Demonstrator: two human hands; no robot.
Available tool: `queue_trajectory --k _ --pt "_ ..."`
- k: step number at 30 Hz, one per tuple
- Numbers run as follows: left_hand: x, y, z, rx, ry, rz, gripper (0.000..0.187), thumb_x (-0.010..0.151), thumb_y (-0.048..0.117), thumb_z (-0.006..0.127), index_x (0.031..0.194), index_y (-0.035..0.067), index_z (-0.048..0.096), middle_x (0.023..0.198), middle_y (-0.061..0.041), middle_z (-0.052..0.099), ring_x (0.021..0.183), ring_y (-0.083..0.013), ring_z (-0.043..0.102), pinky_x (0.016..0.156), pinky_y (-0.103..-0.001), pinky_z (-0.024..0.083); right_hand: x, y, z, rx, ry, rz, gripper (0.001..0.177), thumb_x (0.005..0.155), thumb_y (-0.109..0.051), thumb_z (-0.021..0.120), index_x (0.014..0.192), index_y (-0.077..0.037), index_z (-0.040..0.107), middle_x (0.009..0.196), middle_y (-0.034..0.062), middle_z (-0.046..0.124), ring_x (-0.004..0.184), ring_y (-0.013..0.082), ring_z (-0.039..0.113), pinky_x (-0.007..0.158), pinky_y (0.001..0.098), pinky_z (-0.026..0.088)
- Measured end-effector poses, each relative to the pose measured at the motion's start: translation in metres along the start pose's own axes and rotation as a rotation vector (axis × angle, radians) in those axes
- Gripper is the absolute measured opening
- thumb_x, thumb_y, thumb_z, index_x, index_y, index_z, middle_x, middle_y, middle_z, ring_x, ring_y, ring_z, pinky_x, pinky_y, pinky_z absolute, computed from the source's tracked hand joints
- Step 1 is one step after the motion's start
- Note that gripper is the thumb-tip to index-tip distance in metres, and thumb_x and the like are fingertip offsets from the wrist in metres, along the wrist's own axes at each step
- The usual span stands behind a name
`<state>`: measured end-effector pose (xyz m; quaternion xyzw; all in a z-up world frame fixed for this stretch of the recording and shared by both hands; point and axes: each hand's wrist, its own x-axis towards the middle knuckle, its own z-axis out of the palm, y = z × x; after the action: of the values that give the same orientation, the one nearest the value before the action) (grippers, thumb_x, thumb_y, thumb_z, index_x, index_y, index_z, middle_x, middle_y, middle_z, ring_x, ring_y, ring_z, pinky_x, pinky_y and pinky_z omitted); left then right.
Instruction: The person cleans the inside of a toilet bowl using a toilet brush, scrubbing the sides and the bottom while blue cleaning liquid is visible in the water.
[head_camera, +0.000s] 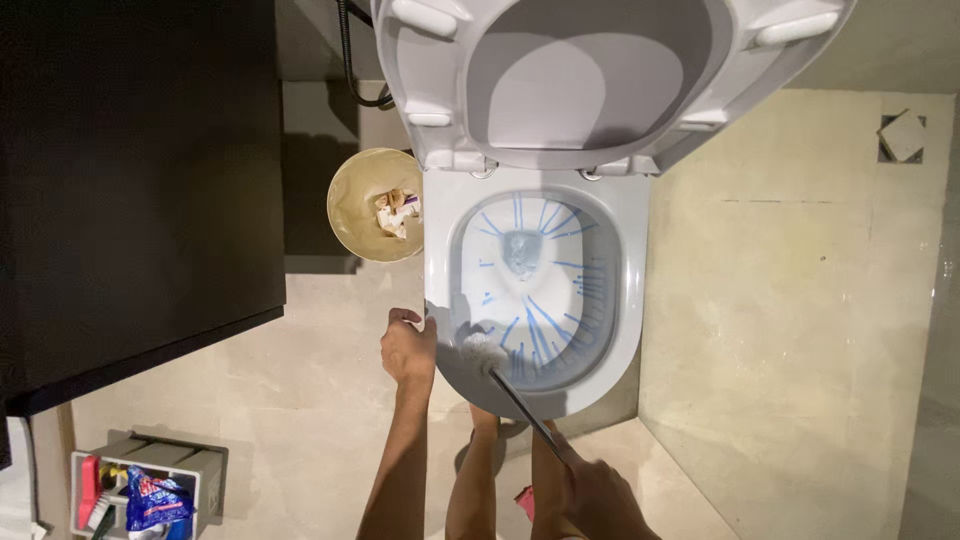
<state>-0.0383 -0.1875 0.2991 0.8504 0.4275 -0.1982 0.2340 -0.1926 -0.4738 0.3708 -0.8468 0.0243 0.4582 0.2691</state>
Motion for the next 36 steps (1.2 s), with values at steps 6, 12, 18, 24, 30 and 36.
queue_trajectory --k 6,12,18,24,30,36 --pt "-0.004 0.000 0.002 -0.032 0.060 -0.003 0.033 0.084 0.028 0.079 0.108 0.018 0.059 0.082 -0.007 0.073 0.085 -0.0310 0.072 0.076 -0.047 0.057 0.116 -0.050 -0.023 0.195 0.217 -0.056 0.039 0.103 -0.029 0.045 0.120 -0.002 0.066 0.068 0.0239 0.069 0.061 0.0386 0.072 0.064 0.0497 0.059" --pt "-0.010 -0.015 0.018 -0.059 0.139 0.087 0.042 0.076 0.026 0.083 0.115 0.026 0.066 0.102 -0.001 0.068 0.095 -0.0246 0.068 0.087 -0.045 0.052 0.151 -0.066 -0.029 0.275 0.448 -0.140 0.044 0.096 -0.018 0.056 0.139 -0.007 0.061 0.061 0.0286 0.061 0.050 0.0377 0.067 0.053 0.0480 0.052" --pt "-0.010 -0.019 0.024 0.054 0.146 0.047 0.045 0.078 0.030 0.084 0.121 0.034 0.073 0.126 0.004 0.060 0.119 -0.0196 0.057 0.106 -0.050 0.032 0.064 0.001 0.047 0.217 0.279 -0.142 0.042 0.100 -0.023 0.055 0.141 -0.012 0.056 0.058 0.0170 0.069 0.047 0.0320 0.067 0.043 0.0443 0.053" --pt "-0.006 -0.019 0.015 0.034 0.154 0.047 0.047 0.079 0.027 0.082 0.125 0.031 0.071 0.131 0.002 0.058 0.123 -0.0215 0.053 0.108 -0.055 0.029 0.086 0.000 0.028 0.042 0.173 -0.026 0.029 0.104 -0.023 0.054 0.123 -0.004 0.064 0.065 0.0193 0.070 0.055 0.0334 0.069 0.049 0.0439 0.055" --pt "-0.011 -0.012 0.021 -0.037 0.173 0.140 0.046 0.081 0.018 0.077 0.126 0.026 0.071 0.131 0.001 0.059 0.123 -0.0235 0.053 0.109 -0.053 0.032 0.185 -0.034 -0.011 0.050 0.351 -0.095 0.034 0.107 -0.023 0.054 0.105 0.005 0.072 0.072 0.0216 0.072 0.064 0.0347 0.072 0.055 0.0435 0.058" --pt "-0.018 -0.014 0.028 -0.104 0.191 0.279 0.047 0.081 0.015 0.073 0.128 0.022 0.070 0.134 -0.001 0.060 0.127 -0.0231 0.053 0.112 -0.049 0.034 0.121 -0.044 -0.003 0.221 -0.165 0.314 0.063 0.116 -0.038 0.025 0.117 0.009 0.066 0.068 0.0103 0.068 0.055 0.0272 0.069 0.053 0.0362 0.058"
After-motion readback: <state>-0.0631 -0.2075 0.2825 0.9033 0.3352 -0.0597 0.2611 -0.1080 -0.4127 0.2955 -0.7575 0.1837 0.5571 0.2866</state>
